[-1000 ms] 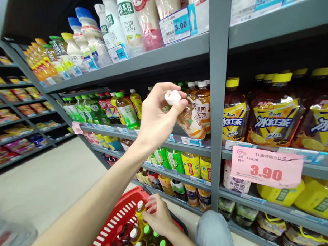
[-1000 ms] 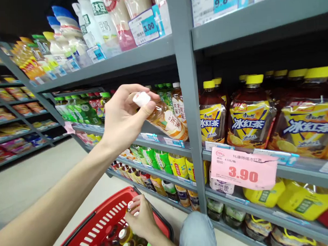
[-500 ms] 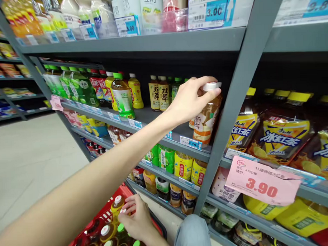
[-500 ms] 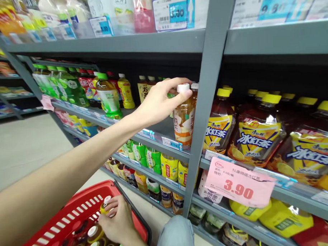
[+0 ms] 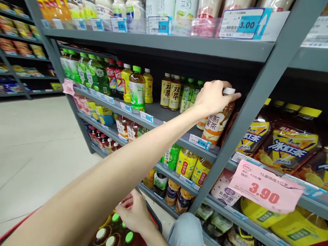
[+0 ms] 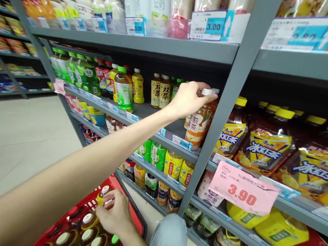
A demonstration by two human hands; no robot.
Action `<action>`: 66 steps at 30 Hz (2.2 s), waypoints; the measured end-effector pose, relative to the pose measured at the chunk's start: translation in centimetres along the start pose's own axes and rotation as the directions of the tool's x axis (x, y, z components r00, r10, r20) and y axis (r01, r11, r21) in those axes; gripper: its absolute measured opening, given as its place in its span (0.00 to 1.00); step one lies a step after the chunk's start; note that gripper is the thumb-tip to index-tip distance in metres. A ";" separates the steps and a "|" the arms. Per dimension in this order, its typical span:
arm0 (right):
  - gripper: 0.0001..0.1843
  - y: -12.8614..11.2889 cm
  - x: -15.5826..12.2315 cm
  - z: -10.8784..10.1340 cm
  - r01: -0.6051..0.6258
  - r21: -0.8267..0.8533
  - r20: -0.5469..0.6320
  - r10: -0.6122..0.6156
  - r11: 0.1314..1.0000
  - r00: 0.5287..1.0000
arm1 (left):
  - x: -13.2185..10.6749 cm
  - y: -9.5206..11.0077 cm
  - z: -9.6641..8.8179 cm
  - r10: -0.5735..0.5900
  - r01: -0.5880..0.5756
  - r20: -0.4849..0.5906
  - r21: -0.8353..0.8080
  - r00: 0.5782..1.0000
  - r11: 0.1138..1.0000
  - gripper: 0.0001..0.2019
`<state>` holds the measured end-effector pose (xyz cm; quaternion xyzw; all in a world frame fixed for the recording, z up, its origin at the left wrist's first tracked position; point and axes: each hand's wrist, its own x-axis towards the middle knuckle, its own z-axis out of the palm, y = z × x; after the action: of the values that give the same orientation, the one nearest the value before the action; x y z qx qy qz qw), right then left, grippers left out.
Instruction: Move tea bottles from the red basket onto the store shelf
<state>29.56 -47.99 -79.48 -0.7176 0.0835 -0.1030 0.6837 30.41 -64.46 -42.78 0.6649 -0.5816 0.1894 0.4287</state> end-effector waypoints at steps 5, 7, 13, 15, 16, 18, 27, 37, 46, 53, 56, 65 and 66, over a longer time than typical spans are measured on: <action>0.15 -0.3 -0.3 0.0 0.036 -0.088 0.013 -0.035 0.995 0.999 | -0.3 0.8 0.1 -0.063 0.063 -0.040 0.008 0.997 0.998 0.21; 0.12 -0.4 -0.5 0.0 0.059 -0.137 0.016 -0.057 0.989 0.998 | -0.4 0.9 0.1 -0.097 0.098 -0.048 0.019 0.994 0.995 0.22; 0.13 -0.2 -0.5 0.1 0.106 -0.205 0.037 -0.101 0.973 0.994 | -0.6 1.0 0.4 -0.163 0.166 -0.055 0.048 0.985 0.985 0.24; 0.13 -0.2 -0.5 0.2 0.117 -0.218 0.056 -0.107 0.969 0.993 | -0.8 1.0 0.4 -0.155 0.158 -0.068 0.044 0.986 0.986 0.24; 0.13 -0.2 -0.5 0.2 0.117 -0.227 0.062 -0.106 0.967 0.992 | -1.2 1.0 0.3 -0.144 0.147 -0.079 0.035 0.986 0.988 0.24; 0.13 -0.2 -0.7 0.1 0.109 -0.255 0.056 -0.098 0.961 0.994 | -3.0 1.0 -0.2 -0.102 0.103 -0.114 0.007 0.988 0.995 0.21; 0.18 1.1 -1.2 -1.6 0.314 -0.690 0.280 -0.159 0.652 0.947 | -30.4 -9.1 -6.5 0.047 -0.063 0.196 0.079 0.980 0.995 0.18; 0.25 5.5 -3.8 -0.1 0.391 -0.822 0.550 0.400 0.414 0.733 | -50.8 -17.3 -12.0 -0.607 0.343 0.622 0.503 0.495 0.794 0.16; 0.23 9.9 -4.5 5.1 0.517 -0.833 0.505 0.652 0.197 0.566 | -52.9 -17.2 -11.7 -0.741 0.473 0.654 0.610 0.152 0.636 0.22; 0.24 14.4 -6.6 9.4 0.604 -0.777 0.538 0.685 0.178 0.491 | -52.9 -17.5 -17.8 -0.925 0.582 0.376 0.742 0.050 0.333 0.24; 0.26 15.3 -6.8 9.1 0.597 -0.783 0.533 0.684 0.174 0.499 | -52.8 -17.3 -18.6 -0.938 0.593 0.343 0.745 0.052 0.305 0.24; 0.30 16.8 -6.9 8.3 0.626 -0.751 0.599 0.615 0.209 0.513 | -52.4 -17.0 -16.8 -0.867 0.611 0.497 0.676 0.036 0.413 0.29; 0.28 16.9 -6.8 8.4 0.625 -0.751 0.602 0.609 0.212 0.516 | -52.4 -16.9 -16.7 -0.868 0.606 0.495 0.681 0.032 0.411 0.29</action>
<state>25.51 -39.02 -96.90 -0.9134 -0.2260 0.3385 0.0027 37.17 -19.97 -78.63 0.9206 -0.2306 -0.3126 0.0395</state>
